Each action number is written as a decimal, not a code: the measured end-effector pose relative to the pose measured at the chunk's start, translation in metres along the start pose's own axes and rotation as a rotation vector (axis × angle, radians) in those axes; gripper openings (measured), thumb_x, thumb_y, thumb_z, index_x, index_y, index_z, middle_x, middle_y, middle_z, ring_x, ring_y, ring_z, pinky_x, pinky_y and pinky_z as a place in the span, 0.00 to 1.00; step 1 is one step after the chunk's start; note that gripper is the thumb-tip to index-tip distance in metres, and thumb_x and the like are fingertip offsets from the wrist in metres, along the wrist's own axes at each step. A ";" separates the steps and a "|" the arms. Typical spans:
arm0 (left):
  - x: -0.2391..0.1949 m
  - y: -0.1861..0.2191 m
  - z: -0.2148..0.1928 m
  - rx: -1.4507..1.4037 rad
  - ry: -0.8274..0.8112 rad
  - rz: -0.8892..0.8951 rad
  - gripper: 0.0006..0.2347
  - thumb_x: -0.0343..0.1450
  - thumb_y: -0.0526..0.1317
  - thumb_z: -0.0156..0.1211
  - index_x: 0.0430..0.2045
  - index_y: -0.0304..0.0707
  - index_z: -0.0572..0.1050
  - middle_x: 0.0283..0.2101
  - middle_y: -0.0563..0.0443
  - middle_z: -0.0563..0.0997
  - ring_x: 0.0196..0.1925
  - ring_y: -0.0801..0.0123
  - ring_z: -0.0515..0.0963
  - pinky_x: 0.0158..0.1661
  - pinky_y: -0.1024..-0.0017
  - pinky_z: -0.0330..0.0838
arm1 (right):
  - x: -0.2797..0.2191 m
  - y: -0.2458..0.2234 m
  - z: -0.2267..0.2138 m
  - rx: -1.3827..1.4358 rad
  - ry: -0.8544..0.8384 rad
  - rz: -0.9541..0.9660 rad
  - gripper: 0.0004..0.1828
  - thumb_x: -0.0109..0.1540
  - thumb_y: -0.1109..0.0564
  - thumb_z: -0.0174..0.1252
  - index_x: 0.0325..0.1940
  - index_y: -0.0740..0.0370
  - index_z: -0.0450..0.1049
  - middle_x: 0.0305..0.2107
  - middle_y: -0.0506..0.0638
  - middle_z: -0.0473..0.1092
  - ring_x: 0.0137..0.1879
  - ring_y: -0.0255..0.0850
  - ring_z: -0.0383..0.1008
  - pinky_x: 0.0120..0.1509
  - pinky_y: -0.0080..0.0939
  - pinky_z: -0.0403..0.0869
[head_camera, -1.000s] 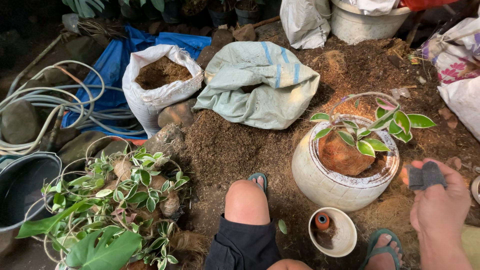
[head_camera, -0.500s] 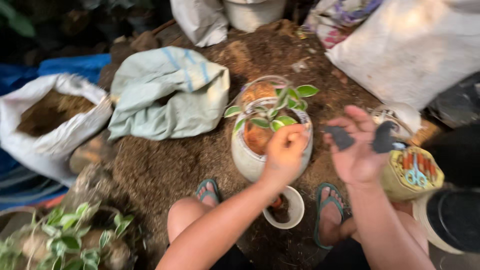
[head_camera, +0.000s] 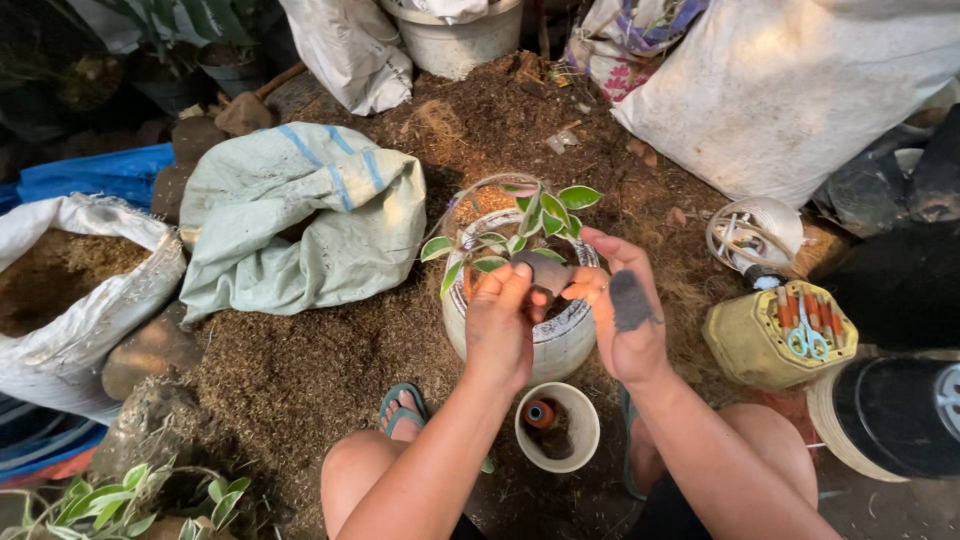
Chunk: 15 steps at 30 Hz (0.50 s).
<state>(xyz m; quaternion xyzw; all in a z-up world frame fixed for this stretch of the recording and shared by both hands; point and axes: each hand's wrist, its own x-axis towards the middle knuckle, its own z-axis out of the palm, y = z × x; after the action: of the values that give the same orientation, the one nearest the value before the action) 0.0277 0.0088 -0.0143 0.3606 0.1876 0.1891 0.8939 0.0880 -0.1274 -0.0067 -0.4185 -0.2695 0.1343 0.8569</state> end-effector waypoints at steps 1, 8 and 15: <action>0.002 0.003 -0.003 -0.071 0.005 -0.020 0.05 0.75 0.38 0.60 0.38 0.35 0.76 0.28 0.53 0.78 0.29 0.74 0.74 0.33 0.75 0.68 | -0.002 0.004 0.000 0.019 -0.002 0.032 0.27 0.70 0.42 0.52 0.64 0.64 0.64 0.69 0.59 0.58 0.61 0.45 0.71 0.65 0.50 0.69; 0.002 0.005 -0.014 -0.157 -0.090 -0.006 0.05 0.77 0.39 0.59 0.38 0.35 0.74 0.29 0.52 0.79 0.29 0.73 0.74 0.34 0.73 0.72 | -0.017 0.025 0.007 0.193 -0.129 0.169 0.26 0.75 0.41 0.49 0.61 0.68 0.71 0.61 0.66 0.65 0.64 0.50 0.71 0.72 0.56 0.67; -0.001 0.009 -0.016 -0.085 -0.094 0.026 0.11 0.77 0.42 0.58 0.49 0.36 0.73 0.35 0.52 0.78 0.35 0.74 0.75 0.37 0.73 0.70 | -0.015 -0.006 0.022 -0.658 -0.309 -0.242 0.27 0.75 0.44 0.49 0.66 0.72 0.66 0.72 0.65 0.59 0.79 0.55 0.61 0.81 0.55 0.59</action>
<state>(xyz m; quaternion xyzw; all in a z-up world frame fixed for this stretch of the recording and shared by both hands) 0.0172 0.0233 -0.0178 0.3332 0.1325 0.1912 0.9137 0.0632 -0.1234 0.0036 -0.6112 -0.4718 0.0000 0.6355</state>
